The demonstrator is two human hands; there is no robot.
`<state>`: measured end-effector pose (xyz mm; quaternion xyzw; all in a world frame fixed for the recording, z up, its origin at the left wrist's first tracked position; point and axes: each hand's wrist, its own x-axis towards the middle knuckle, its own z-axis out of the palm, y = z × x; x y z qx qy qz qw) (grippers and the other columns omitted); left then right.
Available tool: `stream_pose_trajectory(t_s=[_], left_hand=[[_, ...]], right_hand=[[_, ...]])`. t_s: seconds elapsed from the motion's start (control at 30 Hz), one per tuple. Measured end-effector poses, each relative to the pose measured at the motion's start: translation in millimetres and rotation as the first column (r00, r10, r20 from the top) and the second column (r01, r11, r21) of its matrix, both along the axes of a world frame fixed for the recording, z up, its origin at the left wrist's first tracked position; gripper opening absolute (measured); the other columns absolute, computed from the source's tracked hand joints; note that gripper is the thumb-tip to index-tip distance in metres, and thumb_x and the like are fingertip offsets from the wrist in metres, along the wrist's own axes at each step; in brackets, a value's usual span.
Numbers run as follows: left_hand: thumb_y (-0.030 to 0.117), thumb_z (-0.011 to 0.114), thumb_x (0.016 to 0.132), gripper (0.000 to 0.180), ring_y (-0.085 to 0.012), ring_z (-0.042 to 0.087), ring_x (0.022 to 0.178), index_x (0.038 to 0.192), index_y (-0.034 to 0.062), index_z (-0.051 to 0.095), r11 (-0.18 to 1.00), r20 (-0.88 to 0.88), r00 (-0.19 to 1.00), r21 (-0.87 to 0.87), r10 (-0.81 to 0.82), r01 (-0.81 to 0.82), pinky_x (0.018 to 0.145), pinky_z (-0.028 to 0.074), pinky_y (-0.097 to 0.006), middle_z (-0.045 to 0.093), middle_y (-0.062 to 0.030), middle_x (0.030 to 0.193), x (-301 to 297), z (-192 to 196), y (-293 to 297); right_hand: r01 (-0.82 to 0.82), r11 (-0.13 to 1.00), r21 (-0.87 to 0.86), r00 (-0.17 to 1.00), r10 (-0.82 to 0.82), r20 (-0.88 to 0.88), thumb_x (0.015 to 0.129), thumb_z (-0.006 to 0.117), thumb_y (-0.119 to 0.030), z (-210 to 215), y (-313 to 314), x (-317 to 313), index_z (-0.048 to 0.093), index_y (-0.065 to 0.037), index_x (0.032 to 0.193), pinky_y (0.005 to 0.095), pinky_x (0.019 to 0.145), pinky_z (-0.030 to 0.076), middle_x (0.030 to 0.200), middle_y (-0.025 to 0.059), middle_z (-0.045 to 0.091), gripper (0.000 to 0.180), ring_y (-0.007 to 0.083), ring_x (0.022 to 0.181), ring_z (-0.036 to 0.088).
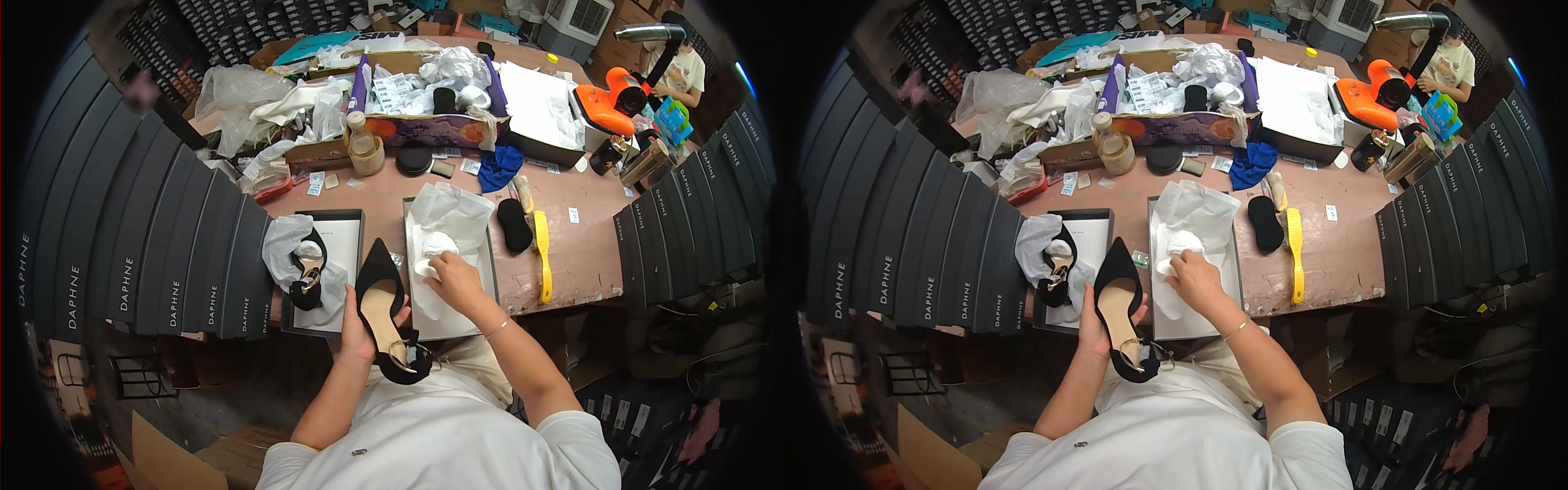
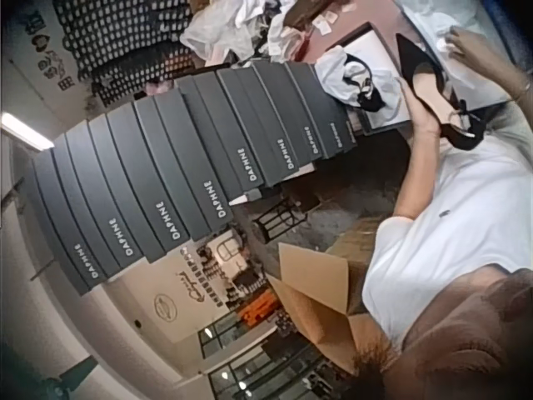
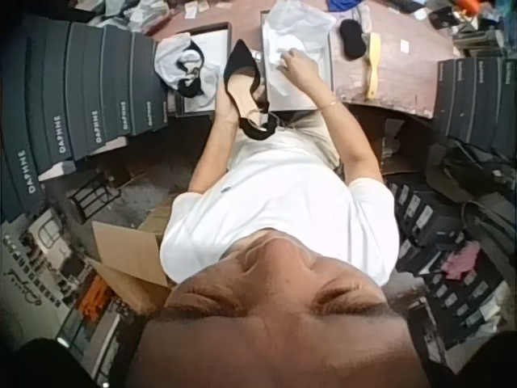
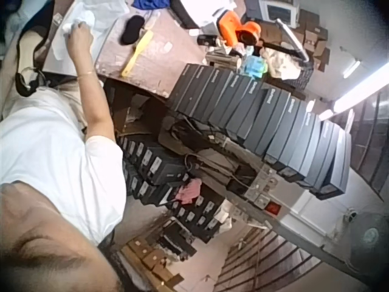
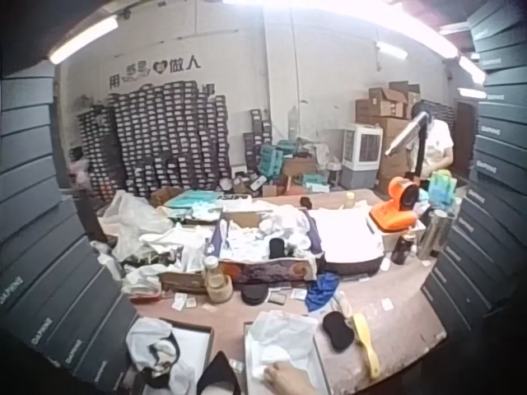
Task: Inspecting and packing high-heeled shoes into boxes at a factory workbench.
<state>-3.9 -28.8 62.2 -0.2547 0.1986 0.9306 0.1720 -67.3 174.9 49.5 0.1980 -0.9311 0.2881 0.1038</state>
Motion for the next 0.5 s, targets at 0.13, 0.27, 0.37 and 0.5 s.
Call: stream_pose_trajectory(t_s=[0.13, 0.27, 0.37, 0.5], left_hand=[[0.061, 0.038, 0.094, 0.066, -0.0299, 0.054, 0.112, 0.127, 0.0046, 0.049, 0.997, -0.027, 0.998, -0.059, 0.050, -0.052, 0.095, 0.048, -0.051, 0.055, -0.0138, 0.123, 3, 6, 3], [0.063, 0.037, 0.093, 0.067, -0.0253, 0.058, 0.106, 0.122, 0.0042, 0.052, 0.990, -0.031, 0.999, -0.133, -0.042, 0.037, 0.089, 0.050, -0.041, 0.059, -0.0107, 0.116, -2, 9, 12], [0.059, 0.043, 0.093, 0.062, -0.0232, 0.059, 0.103, 0.120, 0.0049, 0.054, 0.986, -0.041, 0.999, -0.170, -0.009, 0.002, 0.090, 0.048, -0.037, 0.061, -0.0096, 0.111, 6, 11, 29], [0.052, 0.046, 0.095, 0.054, -0.0204, 0.061, 0.099, 0.119, 0.0043, 0.054, 0.984, -0.054, 0.999, -0.177, 0.001, -0.010, 0.088, 0.050, -0.036, 0.062, -0.0089, 0.109, 12, 12, 14]], right_hand=[[-0.032, 0.989, -0.144, 0.998, 0.024, -0.056, 0.077, 0.072, -0.013, -6, 8, 7, 0.063, -0.005, 0.085, 0.0366, 0.056, 0.049, 0.074, 0.0074, 0.057, 0.014, 0.0274, 0.065, 0.060], [-0.372, 0.901, -0.223, 0.895, 0.284, -0.344, 0.072, 0.070, -0.008, 61, -10, 39, 0.063, -0.004, 0.086, 0.0338, 0.053, 0.047, 0.071, 0.0062, 0.054, 0.016, 0.0235, 0.063, 0.059], [-0.517, 0.854, -0.061, 0.835, 0.488, -0.254, 0.072, 0.061, -0.012, 38, -26, 36, 0.059, -0.002, 0.095, 0.0333, 0.056, 0.047, 0.075, 0.0068, 0.051, 0.025, 0.0221, 0.065, 0.056], [-0.616, 0.787, -0.032, 0.768, 0.591, -0.248, 0.072, 0.061, -0.012, 36, -27, 40, 0.059, -0.002, 0.092, 0.0343, 0.058, 0.048, 0.078, 0.0067, 0.052, 0.023, 0.0238, 0.066, 0.057]])
